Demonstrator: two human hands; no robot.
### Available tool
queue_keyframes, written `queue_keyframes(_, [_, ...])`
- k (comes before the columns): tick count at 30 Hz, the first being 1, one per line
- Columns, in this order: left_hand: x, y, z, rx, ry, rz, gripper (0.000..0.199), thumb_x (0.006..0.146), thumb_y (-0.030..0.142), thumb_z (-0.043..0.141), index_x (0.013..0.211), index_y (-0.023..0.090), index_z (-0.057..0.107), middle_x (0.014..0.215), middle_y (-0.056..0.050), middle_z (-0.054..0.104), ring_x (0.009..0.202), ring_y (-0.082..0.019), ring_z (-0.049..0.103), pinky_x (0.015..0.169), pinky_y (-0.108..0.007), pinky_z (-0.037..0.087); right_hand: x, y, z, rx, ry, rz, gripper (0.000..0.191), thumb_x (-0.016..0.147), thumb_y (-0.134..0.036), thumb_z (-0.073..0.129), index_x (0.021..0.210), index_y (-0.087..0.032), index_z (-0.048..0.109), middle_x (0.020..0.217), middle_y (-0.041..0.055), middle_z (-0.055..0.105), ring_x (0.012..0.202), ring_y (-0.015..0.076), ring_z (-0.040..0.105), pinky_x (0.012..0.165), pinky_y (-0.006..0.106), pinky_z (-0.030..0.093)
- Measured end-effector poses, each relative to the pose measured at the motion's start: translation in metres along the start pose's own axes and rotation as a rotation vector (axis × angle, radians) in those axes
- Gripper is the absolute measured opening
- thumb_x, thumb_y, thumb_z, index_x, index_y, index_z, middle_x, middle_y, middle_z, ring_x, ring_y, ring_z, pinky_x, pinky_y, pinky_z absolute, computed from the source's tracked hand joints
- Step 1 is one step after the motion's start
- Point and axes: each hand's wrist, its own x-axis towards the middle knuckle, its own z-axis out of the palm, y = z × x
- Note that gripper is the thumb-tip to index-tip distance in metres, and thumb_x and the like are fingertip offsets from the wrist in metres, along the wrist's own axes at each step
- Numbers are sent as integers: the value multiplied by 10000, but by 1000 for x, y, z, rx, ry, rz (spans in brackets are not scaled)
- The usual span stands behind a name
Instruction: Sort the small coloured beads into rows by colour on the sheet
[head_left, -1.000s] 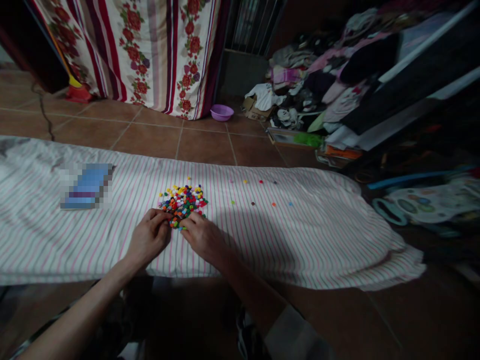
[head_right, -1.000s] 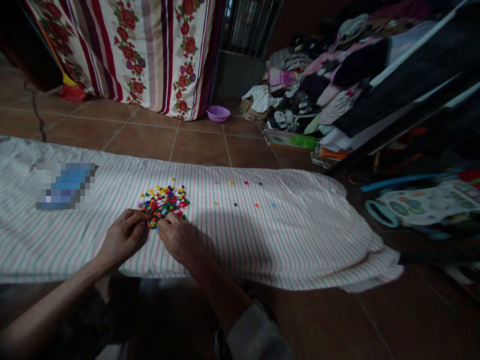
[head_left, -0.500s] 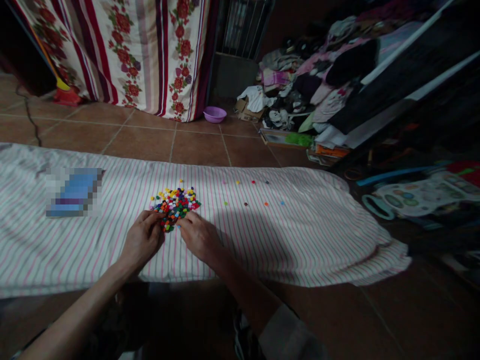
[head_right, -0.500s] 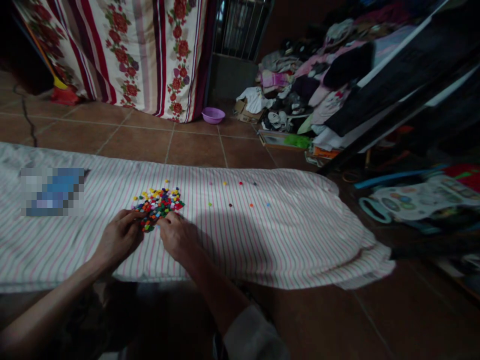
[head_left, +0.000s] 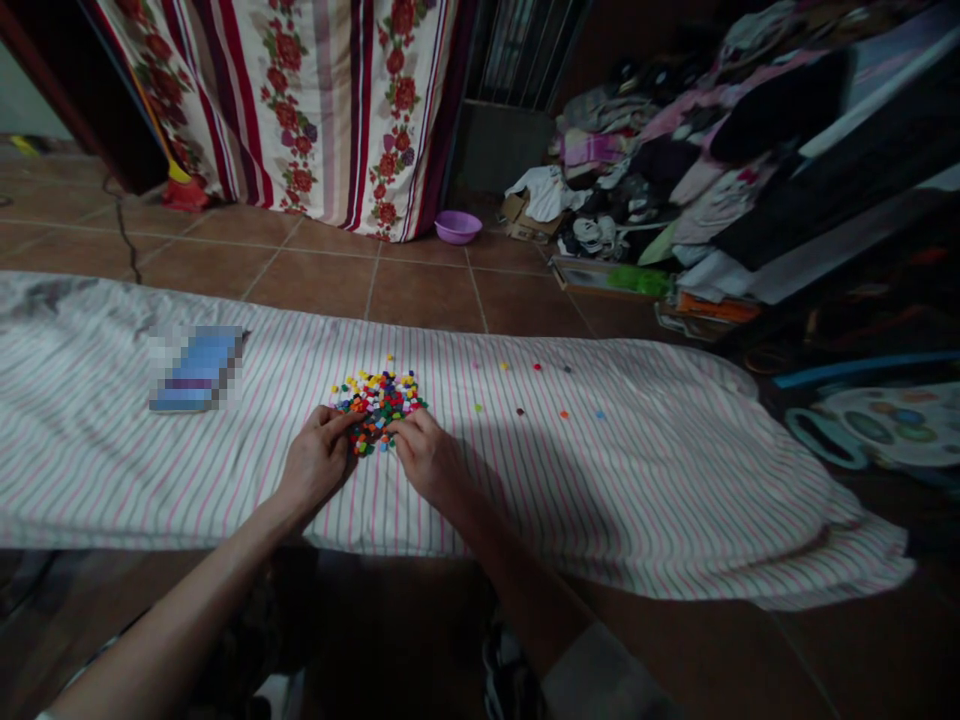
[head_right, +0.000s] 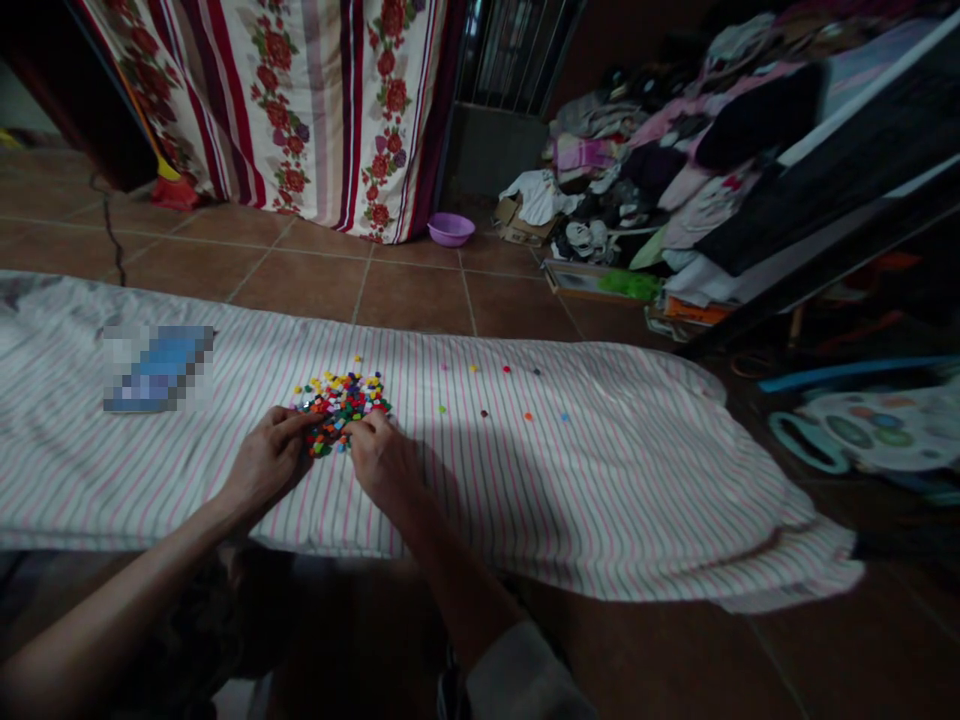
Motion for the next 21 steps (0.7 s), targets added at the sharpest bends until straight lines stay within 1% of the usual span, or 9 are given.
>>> queue_keyframes(3, [0, 0, 1, 66, -29, 21, 427, 807, 164, 393, 1093, 206, 707, 913, -42, 550, 828, -144, 589, 787, -288, 526, 2, 0, 2, -2, -7, 13, 272, 960, -179, 443, 1101, -224, 671, 1015, 52, 588, 897, 138, 603, 782, 235, 471])
queue_keyframes(7, [-3, 4, 2, 179, -64, 62, 425, 808, 162, 435, 1135, 258, 689, 984, -39, 554, 840, -138, 596, 718, -258, 510, 4, 0, 5, -2, 10, 7, 281, 962, -207, 455, 1158, -222, 656, 1032, 63, 592, 901, 145, 608, 787, 240, 477])
queue_keyframes(12, [-8, 6, 0, 274, -138, 137, 469, 813, 130, 441, 1192, 289, 666, 977, -45, 542, 795, -141, 575, 671, -255, 496, 7, 1, 8, 15, 68, 5, 285, 955, -180, 440, 1099, -224, 682, 1009, 58, 586, 878, 143, 599, 784, 238, 473])
queue_keyframes(16, [-11, -1, -1, 206, -152, 208, 485, 782, 81, 442, 1150, 281, 685, 976, -41, 531, 817, -137, 577, 719, -266, 510, 11, 2, 8, 23, 109, 16, 295, 954, -174, 432, 1075, -223, 696, 1012, 63, 578, 884, 152, 583, 775, 252, 471])
queue_keyframes(21, [-11, -7, 1, 70, -133, 291, 448, 792, 58, 418, 1064, 258, 714, 984, -39, 547, 865, -125, 584, 763, -254, 516, 18, -1, 4, 8, 133, -12, 277, 938, -160, 466, 1077, -217, 699, 1019, 74, 573, 938, 183, 535, 844, 306, 462])
